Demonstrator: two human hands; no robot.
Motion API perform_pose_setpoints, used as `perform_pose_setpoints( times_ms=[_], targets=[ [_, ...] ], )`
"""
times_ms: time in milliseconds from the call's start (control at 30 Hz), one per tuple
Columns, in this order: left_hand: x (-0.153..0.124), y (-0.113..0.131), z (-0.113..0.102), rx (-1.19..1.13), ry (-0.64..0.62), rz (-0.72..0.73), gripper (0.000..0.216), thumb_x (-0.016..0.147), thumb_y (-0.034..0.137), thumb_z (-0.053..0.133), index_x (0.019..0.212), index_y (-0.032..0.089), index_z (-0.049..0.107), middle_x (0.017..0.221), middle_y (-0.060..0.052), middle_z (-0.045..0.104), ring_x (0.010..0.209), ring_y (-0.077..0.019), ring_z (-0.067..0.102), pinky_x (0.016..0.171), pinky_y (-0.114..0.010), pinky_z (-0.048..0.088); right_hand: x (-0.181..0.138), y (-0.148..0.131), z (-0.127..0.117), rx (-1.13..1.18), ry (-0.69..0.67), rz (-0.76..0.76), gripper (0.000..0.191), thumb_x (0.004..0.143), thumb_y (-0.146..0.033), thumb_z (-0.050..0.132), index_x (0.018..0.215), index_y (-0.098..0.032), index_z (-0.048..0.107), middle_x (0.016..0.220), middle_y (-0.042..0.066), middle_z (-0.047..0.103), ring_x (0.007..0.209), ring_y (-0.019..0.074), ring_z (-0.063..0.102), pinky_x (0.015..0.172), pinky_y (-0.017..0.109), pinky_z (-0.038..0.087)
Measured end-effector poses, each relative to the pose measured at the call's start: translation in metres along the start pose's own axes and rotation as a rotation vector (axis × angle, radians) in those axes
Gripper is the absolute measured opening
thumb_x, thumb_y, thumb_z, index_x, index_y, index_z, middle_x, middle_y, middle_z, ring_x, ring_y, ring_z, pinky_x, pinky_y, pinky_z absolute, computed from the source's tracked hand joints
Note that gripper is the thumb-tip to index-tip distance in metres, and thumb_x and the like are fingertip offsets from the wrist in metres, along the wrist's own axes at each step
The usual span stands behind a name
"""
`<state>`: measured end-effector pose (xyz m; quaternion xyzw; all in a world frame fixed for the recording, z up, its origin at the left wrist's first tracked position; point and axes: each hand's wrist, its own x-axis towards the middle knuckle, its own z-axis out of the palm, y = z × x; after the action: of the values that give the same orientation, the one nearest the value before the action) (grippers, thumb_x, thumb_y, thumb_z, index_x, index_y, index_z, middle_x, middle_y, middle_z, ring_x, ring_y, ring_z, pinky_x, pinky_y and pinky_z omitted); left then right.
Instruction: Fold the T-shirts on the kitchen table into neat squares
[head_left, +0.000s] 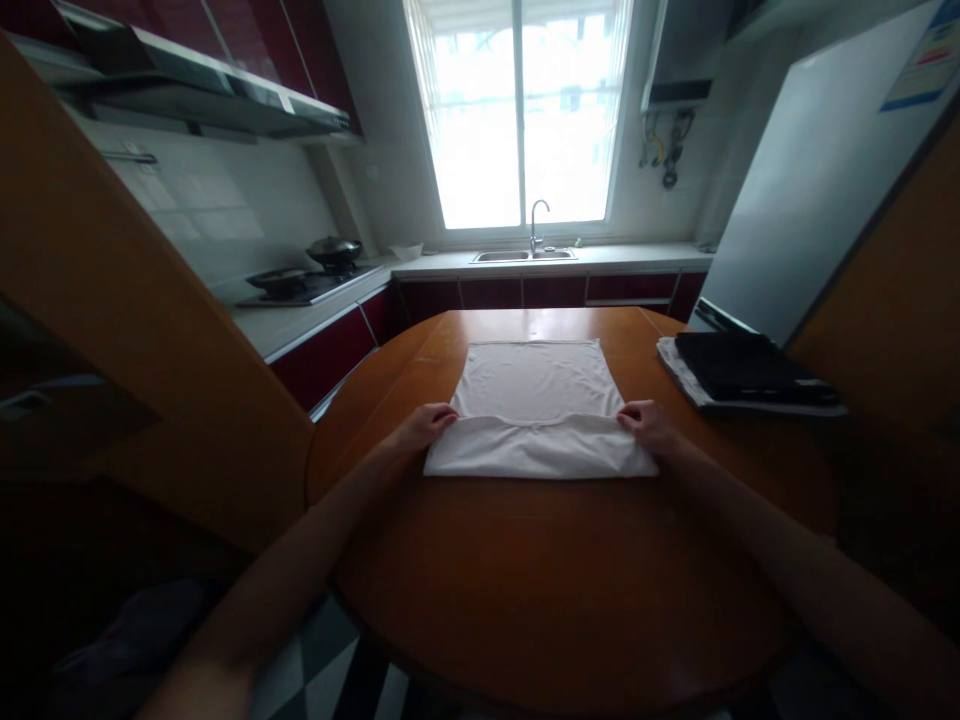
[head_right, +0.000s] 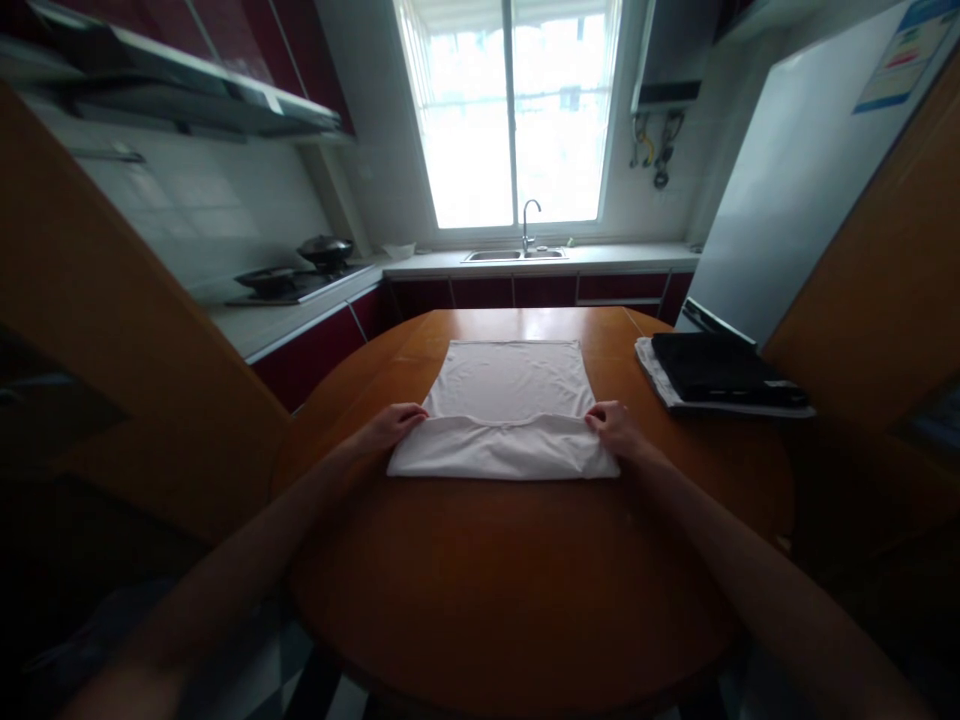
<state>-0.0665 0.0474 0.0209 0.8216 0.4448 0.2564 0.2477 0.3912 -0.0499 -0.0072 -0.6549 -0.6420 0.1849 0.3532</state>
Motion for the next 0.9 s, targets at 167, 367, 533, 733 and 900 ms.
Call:
perform_pose_setpoints(
  times_ms=[167,367,533,733,900],
  targets=[
    [0.006,-0.008,-0.008,-0.022,-0.053,0.016,0.04,0.077,0.054,0.068,0.085,0.015,0.075,0.071,-0.003,0.069,0.065,-0.0162,0.058,0.06,-0.026,0.045,0.006,0.006,-0.009,0.07,-0.074,-0.024,0.03,0.075,-0.041,0.063,0.077,-0.015,0.077,0.076,0.007,0.076,0.069,0.0208,0.066,0.06,0.027,0.045],
    [0.048,-0.006,-0.028,-0.076,0.078,0.054,0.043,0.077,0.054,0.071,0.09,0.013,0.074,0.08,-0.005,0.072,0.071,-0.0164,0.062,0.064,-0.025,0.048,0.046,-0.015,-0.038,0.07,0.055,-0.081,0.03,0.078,-0.039,0.063,0.085,-0.014,0.078,0.084,0.009,0.077,0.078,0.0225,0.068,0.069,0.028,0.05],
    [0.085,-0.022,-0.012,-0.087,0.147,0.022,0.044,0.071,0.055,0.073,0.085,0.013,0.073,0.074,-0.005,0.07,0.065,-0.0161,0.061,0.062,-0.026,0.049,0.081,-0.01,-0.021,0.118,0.096,0.008,0.023,0.077,-0.031,0.064,0.084,-0.013,0.076,0.085,0.009,0.077,0.078,0.0213,0.068,0.069,0.027,0.05],
    [0.092,-0.047,0.012,-0.049,0.178,-0.012,0.041,0.069,0.056,0.072,0.08,0.016,0.073,0.077,-0.006,0.073,0.071,-0.0189,0.065,0.069,-0.03,0.052,0.091,0.018,0.007,0.15,0.061,0.122,0.019,0.074,-0.028,0.068,0.076,-0.01,0.075,0.073,0.009,0.075,0.068,0.0185,0.066,0.061,0.025,0.049],
    [0.094,-0.055,0.015,0.019,0.221,0.0,0.042,0.075,0.056,0.066,0.085,0.017,0.073,0.082,-0.007,0.075,0.074,-0.0199,0.067,0.072,-0.03,0.053,0.093,0.027,0.006,0.13,0.061,0.097,0.027,0.079,-0.031,0.065,0.088,-0.009,0.077,0.085,0.011,0.077,0.074,0.0192,0.069,0.064,0.024,0.05]
  ],
)
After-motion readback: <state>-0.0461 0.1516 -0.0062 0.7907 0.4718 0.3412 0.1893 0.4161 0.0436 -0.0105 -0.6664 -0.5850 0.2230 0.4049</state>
